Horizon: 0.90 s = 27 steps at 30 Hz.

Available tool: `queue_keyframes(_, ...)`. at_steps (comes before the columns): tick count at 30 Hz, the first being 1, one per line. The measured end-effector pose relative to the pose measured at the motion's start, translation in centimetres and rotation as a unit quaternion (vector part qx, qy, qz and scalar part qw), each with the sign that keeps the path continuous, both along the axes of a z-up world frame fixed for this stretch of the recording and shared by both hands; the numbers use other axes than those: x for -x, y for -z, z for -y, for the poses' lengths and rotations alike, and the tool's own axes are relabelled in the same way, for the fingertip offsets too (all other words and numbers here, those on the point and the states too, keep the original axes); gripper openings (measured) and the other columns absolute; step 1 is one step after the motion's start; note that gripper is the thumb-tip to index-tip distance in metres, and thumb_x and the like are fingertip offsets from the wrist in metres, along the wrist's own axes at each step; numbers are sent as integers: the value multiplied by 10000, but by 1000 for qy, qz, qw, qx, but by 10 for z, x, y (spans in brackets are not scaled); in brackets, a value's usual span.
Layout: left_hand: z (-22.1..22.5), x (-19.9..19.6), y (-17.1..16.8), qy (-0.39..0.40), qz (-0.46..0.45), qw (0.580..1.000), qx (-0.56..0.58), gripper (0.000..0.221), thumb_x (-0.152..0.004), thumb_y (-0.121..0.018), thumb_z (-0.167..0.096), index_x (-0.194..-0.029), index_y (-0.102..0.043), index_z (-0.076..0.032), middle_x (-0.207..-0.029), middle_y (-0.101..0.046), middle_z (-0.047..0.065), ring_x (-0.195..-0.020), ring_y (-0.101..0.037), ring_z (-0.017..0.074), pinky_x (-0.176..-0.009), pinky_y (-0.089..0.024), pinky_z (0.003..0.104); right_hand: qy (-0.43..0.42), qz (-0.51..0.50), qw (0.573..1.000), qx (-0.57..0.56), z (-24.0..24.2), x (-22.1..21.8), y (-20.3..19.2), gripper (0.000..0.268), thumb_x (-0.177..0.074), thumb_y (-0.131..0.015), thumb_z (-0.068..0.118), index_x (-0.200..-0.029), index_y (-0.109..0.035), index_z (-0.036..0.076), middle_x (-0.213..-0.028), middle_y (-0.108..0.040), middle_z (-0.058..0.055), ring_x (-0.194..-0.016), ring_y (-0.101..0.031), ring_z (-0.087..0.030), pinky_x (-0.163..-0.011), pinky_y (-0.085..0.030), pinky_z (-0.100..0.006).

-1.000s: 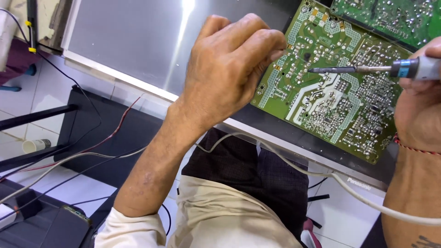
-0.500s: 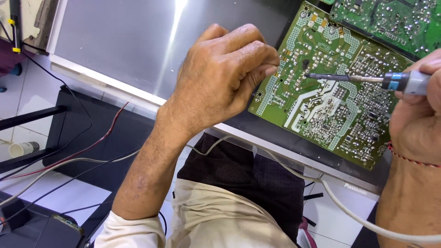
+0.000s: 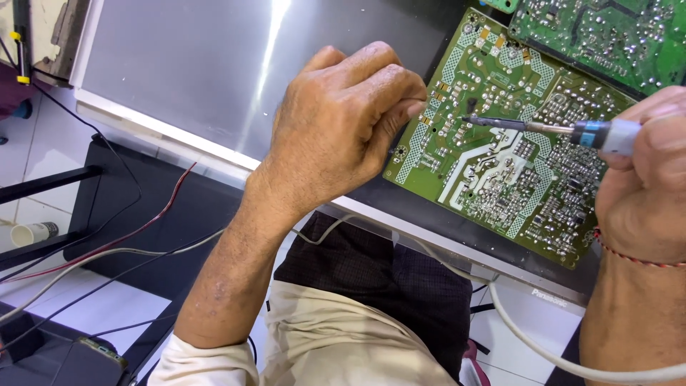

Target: A person uses a soldering iron and solder wire to repair or assemble components on a printed circuit board.

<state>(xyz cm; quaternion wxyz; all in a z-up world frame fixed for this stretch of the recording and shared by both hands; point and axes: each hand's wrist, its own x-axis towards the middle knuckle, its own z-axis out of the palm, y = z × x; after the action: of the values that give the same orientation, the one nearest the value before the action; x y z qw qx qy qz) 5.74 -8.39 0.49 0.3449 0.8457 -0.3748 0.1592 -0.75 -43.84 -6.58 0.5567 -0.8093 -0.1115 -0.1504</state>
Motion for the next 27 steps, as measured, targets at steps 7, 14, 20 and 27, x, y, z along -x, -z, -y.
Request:
queue_keyframes(7, 2, 1, 0, -29, 6, 1000, 9, 155, -1052, -488, -133, -969, -596, -60, -885, -575, 43, -755, -541, 206, -657, -365, 352, -6, 35, 999, 4, -5, -1, -1, 192, -1135, -497, 72, -962, -418, 48, -965, -377, -84, -830, -416, -253, -819, -377, -381)
queue_keyframes(14, 3, 0, 1, -50, -8, 999, -13, 168, -1053, -471, -167, -975, -593, -82, -894, -575, 33, -735, -548, 208, -650, -384, 353, 35, -15, 999, -19, -11, 2, -7, 206, -1132, -537, 262, -1177, -481, 69, -1087, -436, -101, -872, -467, -223, -775, -411, -313)
queue_keyframes(20, 5, -1, 0, -69, -23, 997, -9, 134, -1051, -459, -154, -975, -556, -101, -850, -551, 24, -699, -523, 216, -656, -376, 359, 47, -17, 999, -6, -9, 7, -5, 202, -1190, -461, 271, -1149, -464, 73, -1034, -422, -113, -852, -425, -204, -790, -397, -316)
queue_keyframes(27, 5, 0, -3, -74, -44, 996, 6, 120, -1047, -452, -140, -975, -542, -106, -838, -573, 14, -663, -518, 210, -646, -364, 349, 34, -21, 998, -42, -2, 6, 0, 224, -1198, -404, 250, -1085, -396, 58, -943, -397, -113, -962, -444, -263, -915, -443, -382)
